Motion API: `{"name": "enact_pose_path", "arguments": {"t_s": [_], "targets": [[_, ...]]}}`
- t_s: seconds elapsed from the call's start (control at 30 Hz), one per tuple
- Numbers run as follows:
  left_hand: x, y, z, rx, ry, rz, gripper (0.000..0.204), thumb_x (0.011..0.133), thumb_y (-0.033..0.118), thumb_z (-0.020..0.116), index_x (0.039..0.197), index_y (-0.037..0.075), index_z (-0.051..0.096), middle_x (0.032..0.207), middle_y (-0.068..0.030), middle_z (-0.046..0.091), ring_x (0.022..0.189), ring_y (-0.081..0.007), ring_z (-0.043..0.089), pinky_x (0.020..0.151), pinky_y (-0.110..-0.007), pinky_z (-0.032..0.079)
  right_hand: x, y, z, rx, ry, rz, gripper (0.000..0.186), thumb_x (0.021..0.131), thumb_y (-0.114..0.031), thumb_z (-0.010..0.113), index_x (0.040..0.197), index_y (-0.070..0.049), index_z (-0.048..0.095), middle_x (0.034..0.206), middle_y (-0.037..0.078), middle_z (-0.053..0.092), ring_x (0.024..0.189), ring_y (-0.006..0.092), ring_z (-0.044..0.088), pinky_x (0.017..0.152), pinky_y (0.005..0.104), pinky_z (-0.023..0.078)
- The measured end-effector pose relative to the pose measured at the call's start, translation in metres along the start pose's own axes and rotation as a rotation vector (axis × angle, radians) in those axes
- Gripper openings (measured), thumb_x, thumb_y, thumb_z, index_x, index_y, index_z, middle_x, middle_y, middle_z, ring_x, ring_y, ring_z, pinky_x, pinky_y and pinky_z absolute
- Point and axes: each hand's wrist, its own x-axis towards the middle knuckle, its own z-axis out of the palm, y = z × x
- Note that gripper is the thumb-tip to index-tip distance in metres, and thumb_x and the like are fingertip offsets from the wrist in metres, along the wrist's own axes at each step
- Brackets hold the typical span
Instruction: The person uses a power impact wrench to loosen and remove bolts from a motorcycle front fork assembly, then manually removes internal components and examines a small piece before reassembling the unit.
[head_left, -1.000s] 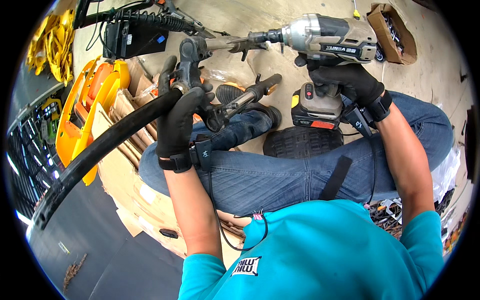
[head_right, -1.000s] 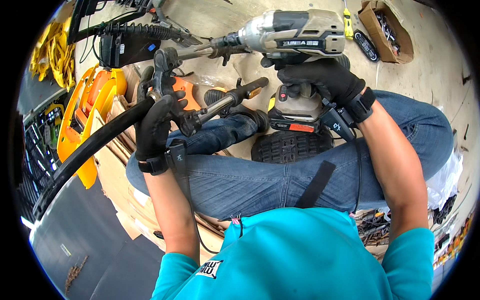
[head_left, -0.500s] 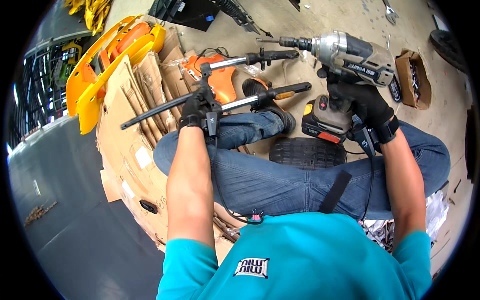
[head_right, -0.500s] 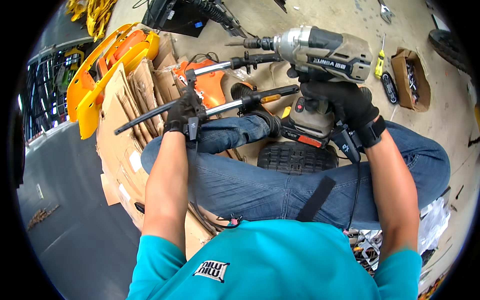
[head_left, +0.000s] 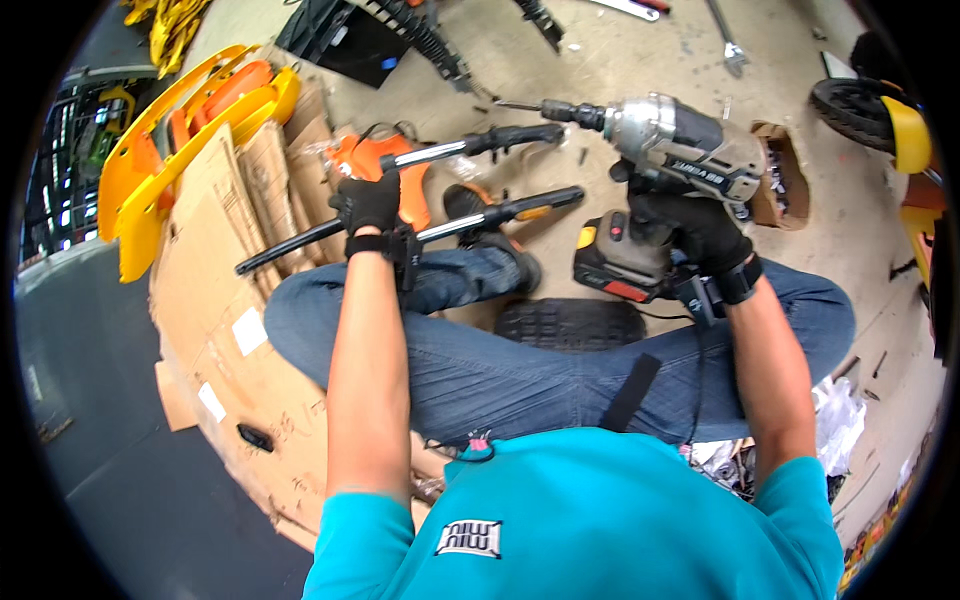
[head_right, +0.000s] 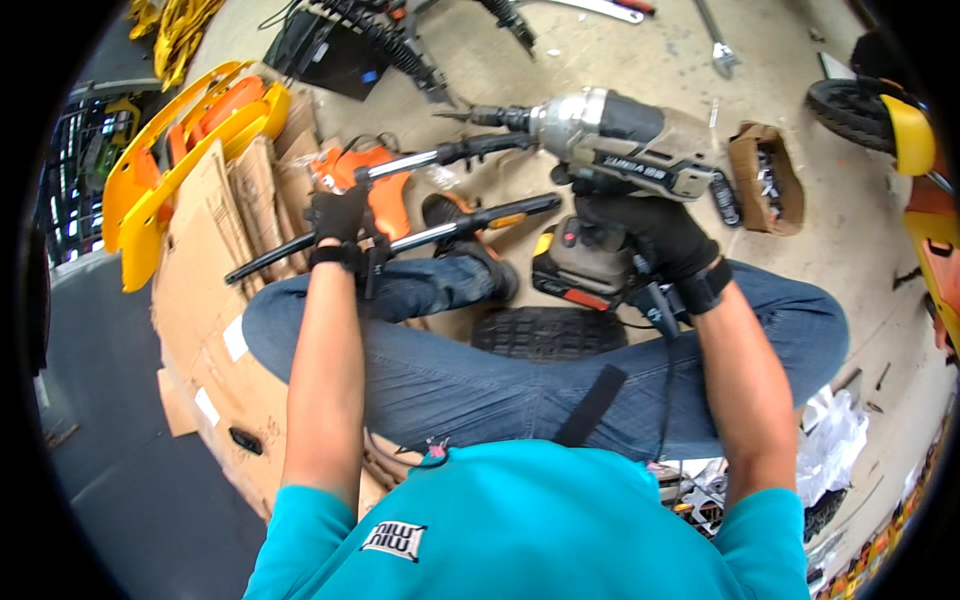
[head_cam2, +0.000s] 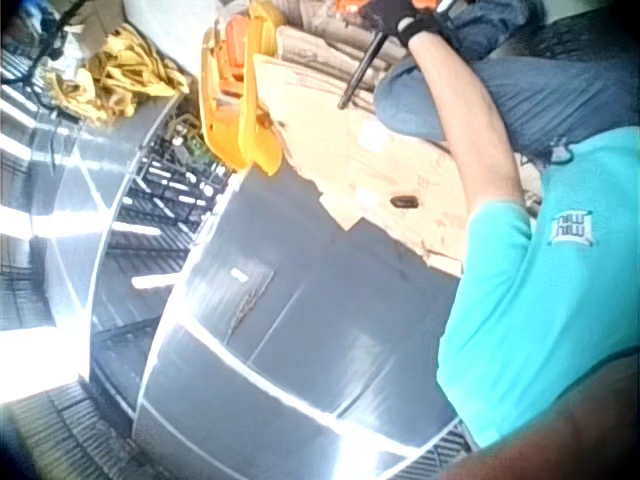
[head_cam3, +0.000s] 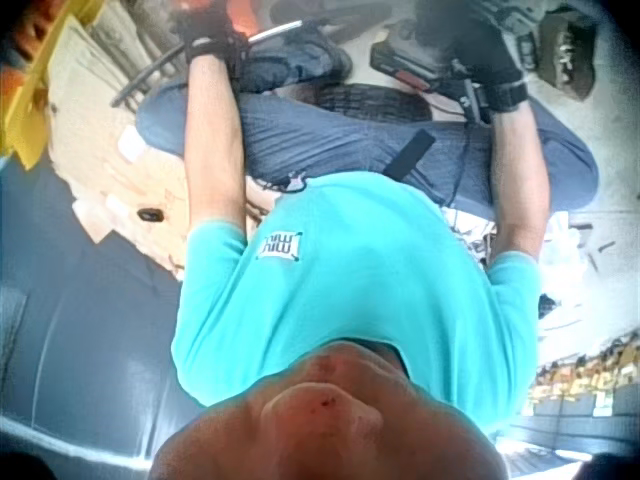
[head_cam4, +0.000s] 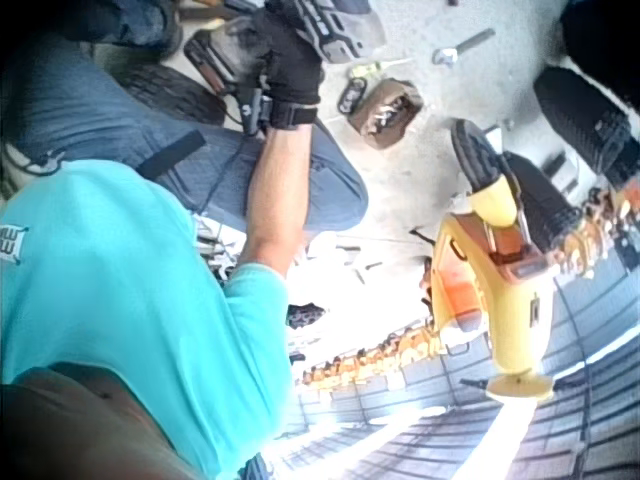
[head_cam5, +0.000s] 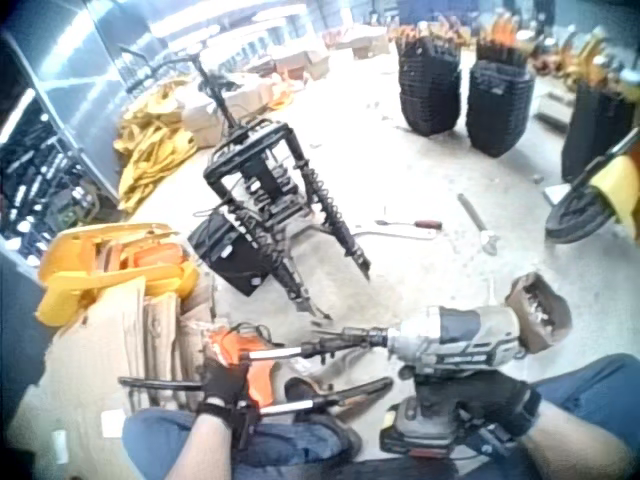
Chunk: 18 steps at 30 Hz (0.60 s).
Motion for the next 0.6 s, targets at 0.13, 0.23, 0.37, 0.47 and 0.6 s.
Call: {"name": "enact_pose_path", "arguments": {"t_s": [0.13,0.23,0.37,0.47,0.6], "targets": [[-0.086,0.135,-0.038,-0.558,-0.167,0.625,0.034,0.092,0.022,0.064,0.114,-0.003,0.060,0.101,-0.0104,0.066,0.092,-0.0176,0.063,0.080,-0.030,0.050,-0.013,-0.017,0.003,0.130,-0.039,-0.041,0.037,0.083,-0.004,0.069,0.120,-0.002,0.062,0.105,0.005,0.066,0.088,0.0121,0.064,0.078,0.0271,0.055],[-0.160,0.189,-0.045,-0.600,-0.652,0.666,0.046,0.094,0.020,0.062,0.133,-0.001,0.050,0.119,-0.0090,0.062,0.107,-0.0161,0.060,0.090,-0.031,0.048,-0.022,-0.029,0.013,0.215,-0.049,-0.083,0.037,0.082,-0.002,0.067,0.118,-0.002,0.059,0.098,0.004,0.064,0.084,0.0136,0.063,0.072,0.0293,0.055],[-0.203,0.204,-0.037,-0.512,-0.973,0.775,0.066,0.090,0.033,0.066,0.142,0.000,0.042,0.137,-0.0155,0.051,0.125,-0.0239,0.050,0.106,-0.035,0.039,-0.038,-0.046,0.026,0.260,-0.001,-0.164,0.047,0.081,-0.005,0.067,0.125,-0.002,0.051,0.103,0.006,0.062,0.080,0.0147,0.061,0.068,0.0314,0.054],[-0.208,0.210,-0.034,-0.411,-1.030,0.869,0.072,0.085,0.029,0.068,0.144,0.000,0.039,0.136,-0.0163,0.051,0.123,-0.0244,0.051,0.104,-0.035,0.040,-0.046,-0.051,0.025,0.388,0.015,-0.232,0.047,0.084,-0.011,0.065,0.126,-0.001,0.048,0.095,0.007,0.060,0.074,0.0153,0.057,0.066,0.0319,0.051],[-0.212,0.202,-0.019,-0.734,-1.158,0.565,0.072,0.083,0.014,0.063,0.148,0.003,0.033,0.134,-0.0159,0.051,0.121,-0.0233,0.052,0.103,-0.033,0.041,-0.042,-0.046,0.010,0.597,-0.071,-0.258,0.044,0.091,-0.016,0.057,0.129,0.001,0.043,0.078,0.005,0.052,0.069,0.0156,0.051,0.069,0.0334,0.046]]}}
